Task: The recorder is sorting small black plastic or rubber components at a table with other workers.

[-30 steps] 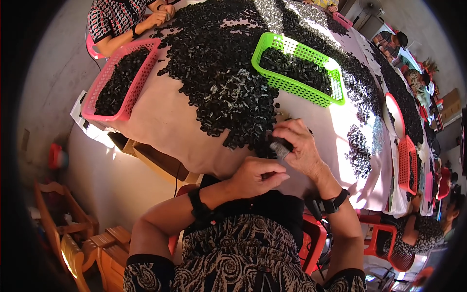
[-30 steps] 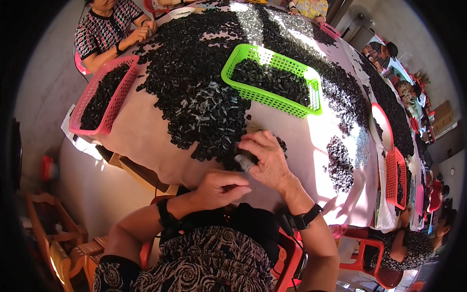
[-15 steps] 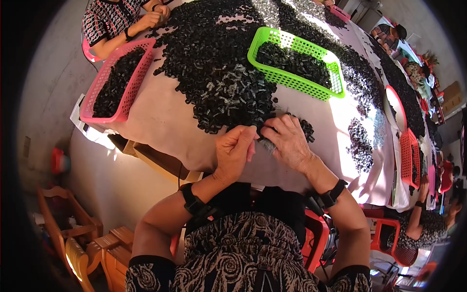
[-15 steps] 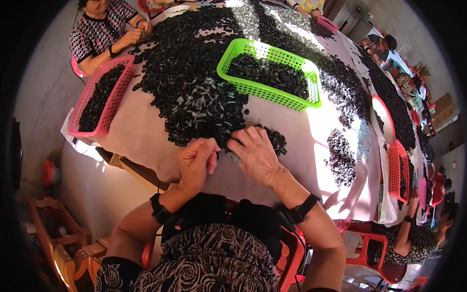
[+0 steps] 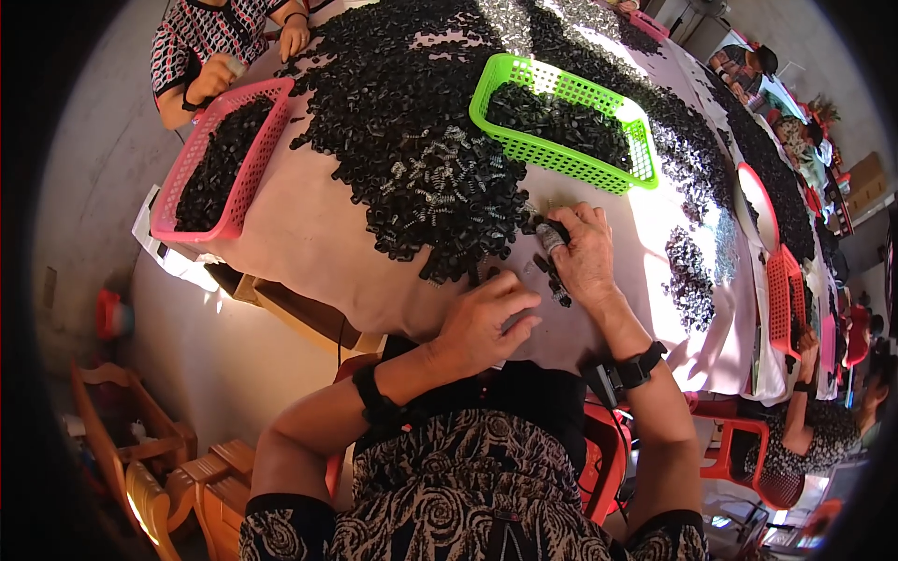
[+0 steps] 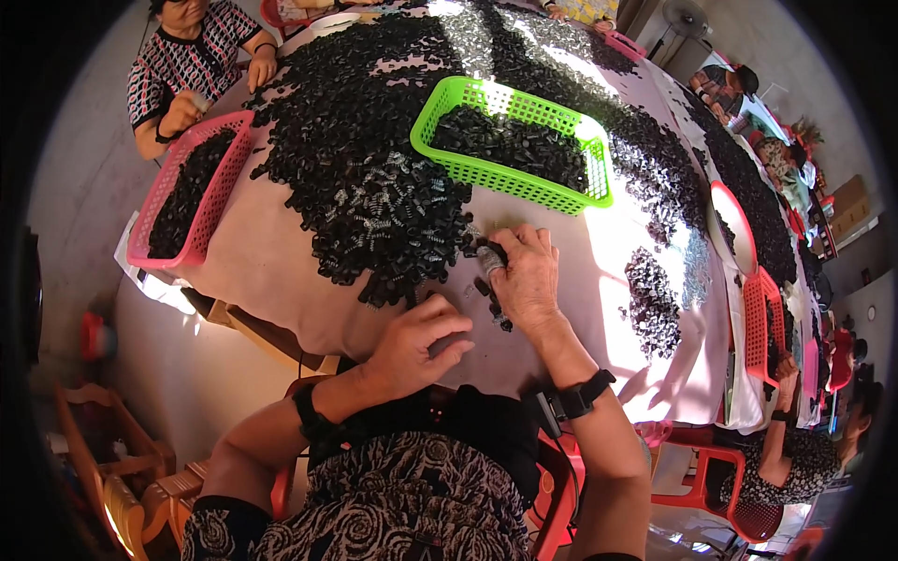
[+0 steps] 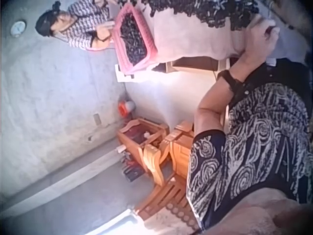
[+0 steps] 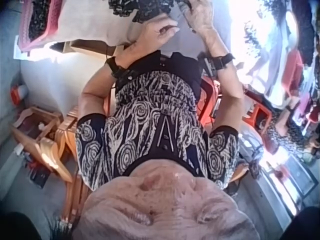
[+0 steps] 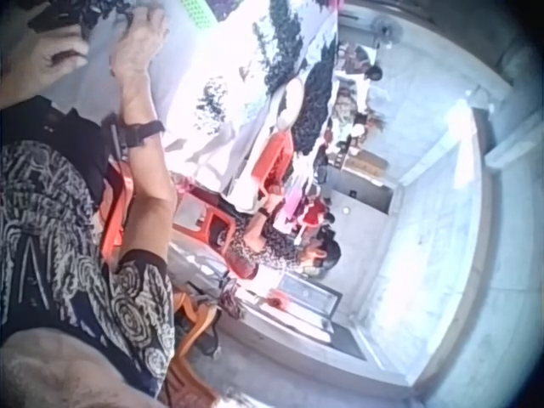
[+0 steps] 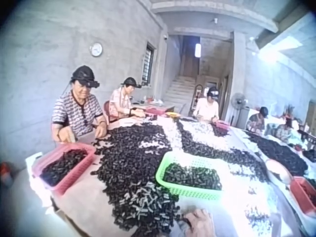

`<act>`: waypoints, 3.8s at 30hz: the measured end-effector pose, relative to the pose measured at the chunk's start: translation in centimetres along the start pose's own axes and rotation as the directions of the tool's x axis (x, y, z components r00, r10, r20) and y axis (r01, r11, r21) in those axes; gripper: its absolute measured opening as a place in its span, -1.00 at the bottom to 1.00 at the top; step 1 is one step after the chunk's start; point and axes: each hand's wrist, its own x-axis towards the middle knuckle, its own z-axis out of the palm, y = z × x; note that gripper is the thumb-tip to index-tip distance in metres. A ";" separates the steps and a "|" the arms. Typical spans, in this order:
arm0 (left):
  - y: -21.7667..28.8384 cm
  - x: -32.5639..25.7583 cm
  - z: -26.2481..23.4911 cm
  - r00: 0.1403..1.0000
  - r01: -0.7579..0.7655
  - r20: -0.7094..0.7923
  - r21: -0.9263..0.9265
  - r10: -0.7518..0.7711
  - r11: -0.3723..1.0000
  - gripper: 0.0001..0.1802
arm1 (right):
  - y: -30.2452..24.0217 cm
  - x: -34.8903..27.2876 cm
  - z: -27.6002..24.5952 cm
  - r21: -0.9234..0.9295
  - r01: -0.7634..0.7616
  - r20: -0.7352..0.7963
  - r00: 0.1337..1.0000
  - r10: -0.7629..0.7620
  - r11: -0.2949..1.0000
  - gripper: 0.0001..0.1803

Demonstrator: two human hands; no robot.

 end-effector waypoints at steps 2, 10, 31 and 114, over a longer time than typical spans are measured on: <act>0.1 0.0 0.1 0.999 -0.035 0.002 0.062 0.035 0.997 -0.78 | 0.3 -0.1 -0.4 0.023 -0.030 -0.024 0.999 0.031 0.999 -0.66; 0.5 0.1 0.3 0.974 -0.180 0.168 0.188 0.149 0.965 -0.69 | 3.4 -0.6 -1.8 0.277 -0.042 -0.047 0.997 0.057 0.960 -0.73; -0.6 0.0 0.3 0.958 -0.223 0.221 0.174 0.183 0.959 -0.85 | 3.3 -2.9 -1.6 0.292 0.068 -0.147 0.989 -0.026 0.954 -0.68; -1.0 0.2 0.3 0.967 -0.163 0.220 0.139 0.130 0.977 -0.85 | 3.2 -3.9 -5.3 0.531 -0.240 0.216 0.966 0.143 0.813 -0.86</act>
